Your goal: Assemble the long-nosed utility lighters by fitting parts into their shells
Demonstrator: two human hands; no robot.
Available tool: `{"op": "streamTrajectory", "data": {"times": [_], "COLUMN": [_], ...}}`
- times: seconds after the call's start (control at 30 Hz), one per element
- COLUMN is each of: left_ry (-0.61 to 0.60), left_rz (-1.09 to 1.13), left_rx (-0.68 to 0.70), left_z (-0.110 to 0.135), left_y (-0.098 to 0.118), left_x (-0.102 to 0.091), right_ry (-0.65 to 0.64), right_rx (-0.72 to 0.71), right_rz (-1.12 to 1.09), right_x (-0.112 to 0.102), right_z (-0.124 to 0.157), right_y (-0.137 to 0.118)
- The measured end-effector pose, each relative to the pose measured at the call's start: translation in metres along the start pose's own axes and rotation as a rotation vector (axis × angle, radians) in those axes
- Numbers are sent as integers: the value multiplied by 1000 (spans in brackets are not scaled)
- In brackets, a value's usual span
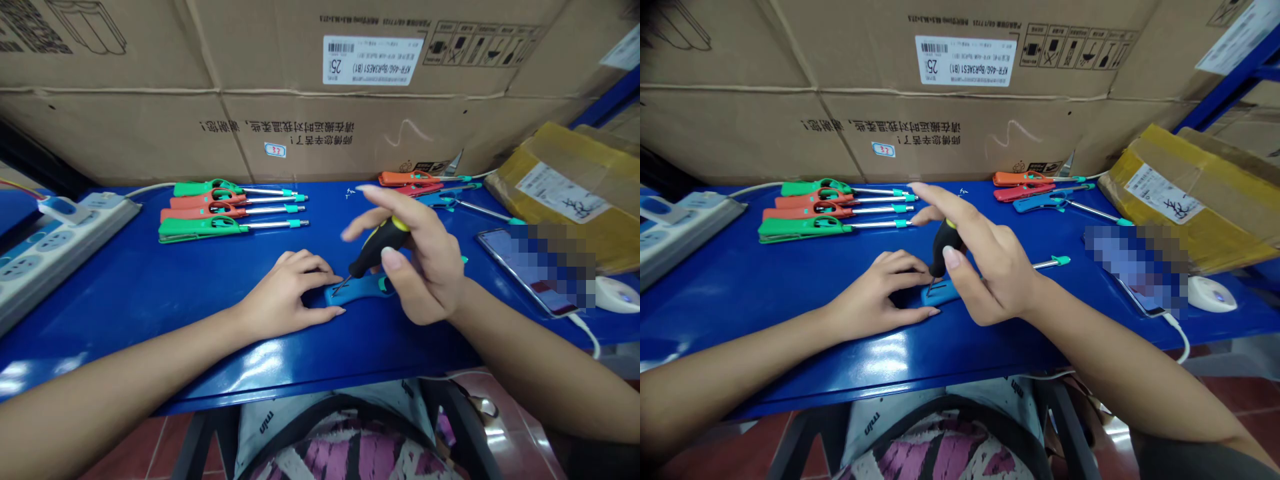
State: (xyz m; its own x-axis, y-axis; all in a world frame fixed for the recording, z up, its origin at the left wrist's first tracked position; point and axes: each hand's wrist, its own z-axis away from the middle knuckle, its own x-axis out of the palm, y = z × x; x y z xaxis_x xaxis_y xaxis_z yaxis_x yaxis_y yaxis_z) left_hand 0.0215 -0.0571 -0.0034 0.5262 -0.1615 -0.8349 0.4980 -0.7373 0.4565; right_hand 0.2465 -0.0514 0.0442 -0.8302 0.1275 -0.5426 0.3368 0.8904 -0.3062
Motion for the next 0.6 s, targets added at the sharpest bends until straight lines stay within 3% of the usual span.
{"op": "streamTrajectory", "data": {"times": [0.2,0.37,0.53,0.6], "left_ry": [-4,7,18,8], "left_rz": [8,-3,-8,1], "left_rx": [-2,-4,3,-6], "left_z": [0,1,1,0], "left_y": [0,0,-1,0], "left_x": [0,1,2,1], "right_ry": [188,29,163,125], "right_rx": [-60,127,5,61], "right_rz": [137,-62,24,9], "right_x": [0,0,1,1], "right_z": [1,4,0,-1], "right_y": [0,-1,3,5]}}
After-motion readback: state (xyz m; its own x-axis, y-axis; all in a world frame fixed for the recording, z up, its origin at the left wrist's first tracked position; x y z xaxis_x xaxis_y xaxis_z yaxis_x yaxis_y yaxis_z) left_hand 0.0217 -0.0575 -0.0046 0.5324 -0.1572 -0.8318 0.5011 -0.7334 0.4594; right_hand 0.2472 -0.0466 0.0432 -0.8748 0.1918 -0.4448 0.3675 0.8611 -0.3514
